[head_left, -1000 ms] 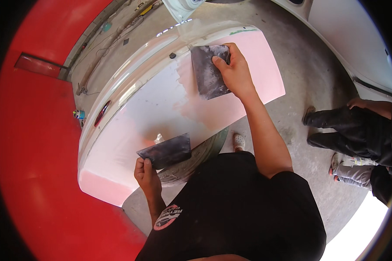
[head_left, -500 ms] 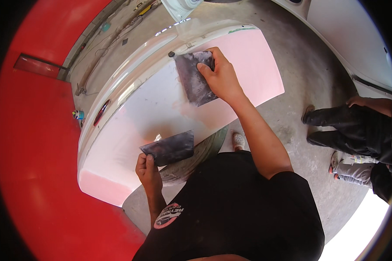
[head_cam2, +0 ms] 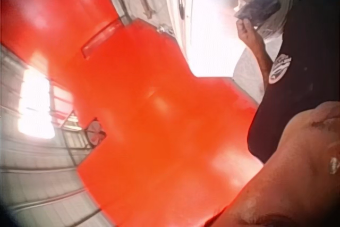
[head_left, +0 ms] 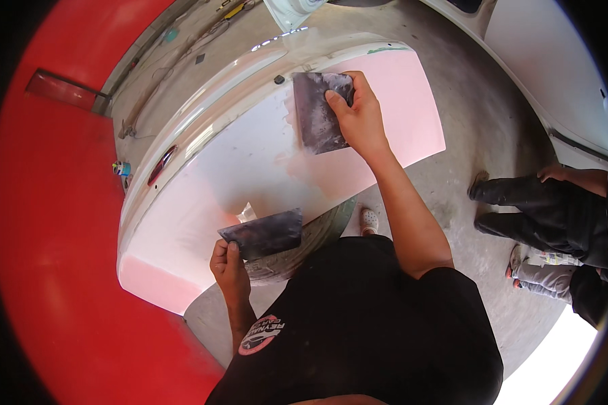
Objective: The person applies and smooths filler on a car panel using metal spreaders, touches the surface by hand, and walks around to touch the car body.
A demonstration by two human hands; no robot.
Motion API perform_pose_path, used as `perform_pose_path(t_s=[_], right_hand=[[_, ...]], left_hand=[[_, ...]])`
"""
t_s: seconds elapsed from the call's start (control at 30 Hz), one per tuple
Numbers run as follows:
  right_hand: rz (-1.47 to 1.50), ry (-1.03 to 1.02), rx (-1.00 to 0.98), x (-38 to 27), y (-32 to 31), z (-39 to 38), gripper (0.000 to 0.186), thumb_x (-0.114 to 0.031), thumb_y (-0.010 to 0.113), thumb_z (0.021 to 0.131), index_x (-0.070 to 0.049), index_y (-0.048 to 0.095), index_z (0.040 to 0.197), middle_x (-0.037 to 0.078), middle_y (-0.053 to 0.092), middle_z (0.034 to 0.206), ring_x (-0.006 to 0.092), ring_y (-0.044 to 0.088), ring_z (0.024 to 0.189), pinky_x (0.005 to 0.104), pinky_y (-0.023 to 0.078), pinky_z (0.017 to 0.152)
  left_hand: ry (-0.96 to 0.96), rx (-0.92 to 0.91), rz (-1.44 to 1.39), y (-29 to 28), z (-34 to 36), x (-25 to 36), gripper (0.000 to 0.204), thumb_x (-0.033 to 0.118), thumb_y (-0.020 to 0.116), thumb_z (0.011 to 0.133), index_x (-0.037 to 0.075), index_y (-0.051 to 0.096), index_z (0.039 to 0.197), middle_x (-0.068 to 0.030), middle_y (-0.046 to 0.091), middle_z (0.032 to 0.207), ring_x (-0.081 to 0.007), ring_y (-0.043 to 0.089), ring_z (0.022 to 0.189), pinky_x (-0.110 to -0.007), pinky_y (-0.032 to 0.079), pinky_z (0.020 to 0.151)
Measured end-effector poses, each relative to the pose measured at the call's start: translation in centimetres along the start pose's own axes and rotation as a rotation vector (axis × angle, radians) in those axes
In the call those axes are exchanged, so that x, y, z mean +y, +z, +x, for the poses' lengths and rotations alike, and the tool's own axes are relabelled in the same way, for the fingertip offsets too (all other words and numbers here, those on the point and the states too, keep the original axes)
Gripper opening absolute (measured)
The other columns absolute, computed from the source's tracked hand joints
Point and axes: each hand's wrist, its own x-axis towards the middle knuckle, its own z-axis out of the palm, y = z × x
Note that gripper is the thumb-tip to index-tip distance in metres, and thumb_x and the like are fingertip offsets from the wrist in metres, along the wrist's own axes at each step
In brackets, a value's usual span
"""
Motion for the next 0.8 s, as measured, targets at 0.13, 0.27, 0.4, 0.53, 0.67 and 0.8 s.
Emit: perform_pose_path(t_s=[0.13,0.27,0.4,0.53,0.67,0.8], right_hand=[[-0.102,-0.019,-0.186,-0.7,1.3,-2.0,0.027,-0.01,0.061,0.088,-0.002,0.049,0.111,0.017,0.063,0.076,0.0265,0.062,0.065,0.0335,0.049,0.064],[0.029,-0.086,0.001,0.5,1.8,-2.3,0.024,-0.009,0.06,0.089,-0.002,0.049,0.11,0.015,0.063,0.074,0.0221,0.06,0.061,0.0309,0.048,0.059],[-0.028,-0.063,-0.047,0.1,1.8,-2.7,0.024,-0.008,0.059,0.089,-0.003,0.049,0.11,0.015,0.063,0.073,0.022,0.061,0.061,0.0304,0.047,0.058],[0.007,-0.068,-0.038,0.3,2.2,-3.0,0.025,-0.008,0.06,0.089,-0.003,0.048,0.11,0.016,0.061,0.071,0.0249,0.06,0.059,0.0318,0.047,0.058],[-0.039,-0.062,-0.122,0.5,2.8,-2.9,0.025,-0.009,0.06,0.088,-0.003,0.048,0.11,0.018,0.061,0.072,0.029,0.061,0.061,0.0328,0.048,0.059],[0.028,0.007,-0.042,1.0,1.5,-4.5,0.023,-0.01,0.061,0.088,0.0,0.049,0.106,0.014,0.064,0.077,0.0191,0.061,0.065,0.0312,0.049,0.062]], left_hand=[[0.005,0.002,-0.013,0.4,0.2,0.2,0.017,0.011,0.051,0.096,-0.003,0.056,0.104,-0.0113,0.063,0.103,-0.0176,0.059,0.096,-0.032,0.045,0.091],[0.012,-0.006,-0.013,0.1,0.2,0.1,0.016,0.01,0.05,0.096,-0.003,0.056,0.104,-0.0112,0.063,0.103,-0.0173,0.059,0.095,-0.032,0.045,0.09],[-0.006,0.03,0.008,0.7,0.3,0.4,0.015,0.012,0.053,0.096,-0.002,0.057,0.099,-0.0065,0.063,0.096,-0.0103,0.056,0.087,-0.024,0.042,0.082],[-0.005,0.002,0.025,0.7,0.5,0.3,0.016,0.012,0.05,0.096,-0.003,0.056,0.102,-0.01,0.063,0.102,-0.0163,0.059,0.094,-0.031,0.045,0.088],[-0.012,0.009,0.029,0.5,0.5,0.4,0.014,0.012,0.05,0.096,-0.001,0.055,0.097,-0.0082,0.062,0.098,-0.0146,0.058,0.091,-0.03,0.045,0.086],[0.014,0.052,0.031,0.0,0.0,0.8,0.014,0.012,0.054,0.095,-0.001,0.058,0.098,-0.0036,0.062,0.093,-0.0089,0.054,0.083,-0.024,0.042,0.079]])
